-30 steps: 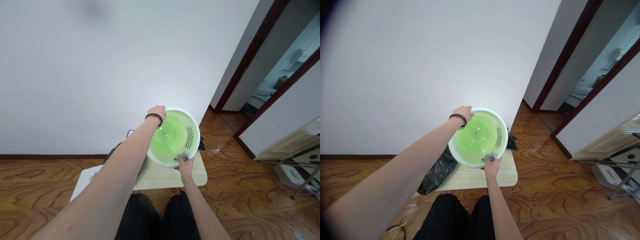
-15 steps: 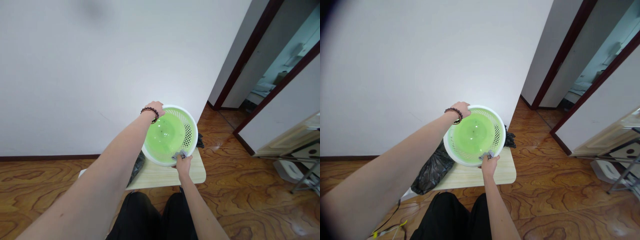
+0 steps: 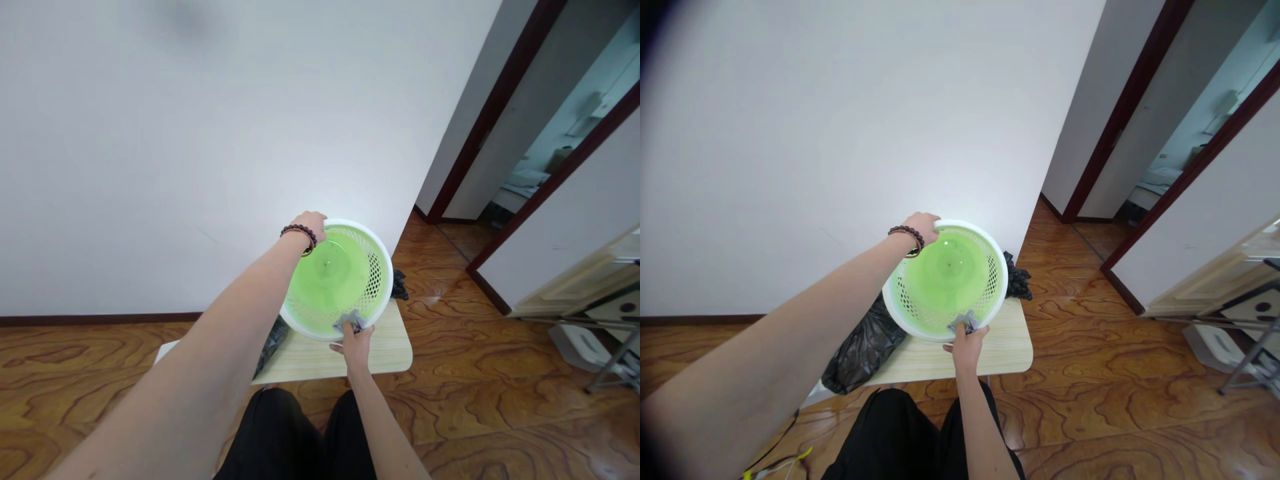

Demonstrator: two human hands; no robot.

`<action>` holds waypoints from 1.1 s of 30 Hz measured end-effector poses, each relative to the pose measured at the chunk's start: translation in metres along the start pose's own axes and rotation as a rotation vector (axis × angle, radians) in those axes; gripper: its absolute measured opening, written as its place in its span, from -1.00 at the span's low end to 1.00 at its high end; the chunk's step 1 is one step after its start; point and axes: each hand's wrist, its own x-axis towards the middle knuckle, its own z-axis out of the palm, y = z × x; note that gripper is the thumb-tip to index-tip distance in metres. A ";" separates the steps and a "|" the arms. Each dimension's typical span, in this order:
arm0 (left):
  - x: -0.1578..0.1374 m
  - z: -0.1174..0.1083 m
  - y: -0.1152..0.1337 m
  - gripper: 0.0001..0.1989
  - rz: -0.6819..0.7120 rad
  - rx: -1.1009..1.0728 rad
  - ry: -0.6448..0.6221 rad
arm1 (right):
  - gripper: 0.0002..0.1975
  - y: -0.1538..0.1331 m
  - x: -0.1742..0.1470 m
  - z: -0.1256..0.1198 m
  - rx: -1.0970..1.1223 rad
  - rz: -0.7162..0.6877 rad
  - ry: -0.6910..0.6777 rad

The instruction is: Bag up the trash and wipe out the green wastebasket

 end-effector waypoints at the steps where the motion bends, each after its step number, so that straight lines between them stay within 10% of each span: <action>1: -0.002 0.001 0.001 -0.64 -0.001 -0.002 0.001 | -0.49 0.001 0.000 -0.001 0.000 0.017 -0.013; 27: 0.000 0.001 0.009 -0.55 -0.112 -0.039 -0.085 | -0.44 0.005 0.005 -0.007 -0.158 0.110 -0.086; 33: -0.004 0.001 0.018 -0.57 -0.129 -0.063 -0.091 | -0.38 -0.022 0.034 -0.034 -0.301 -0.082 0.095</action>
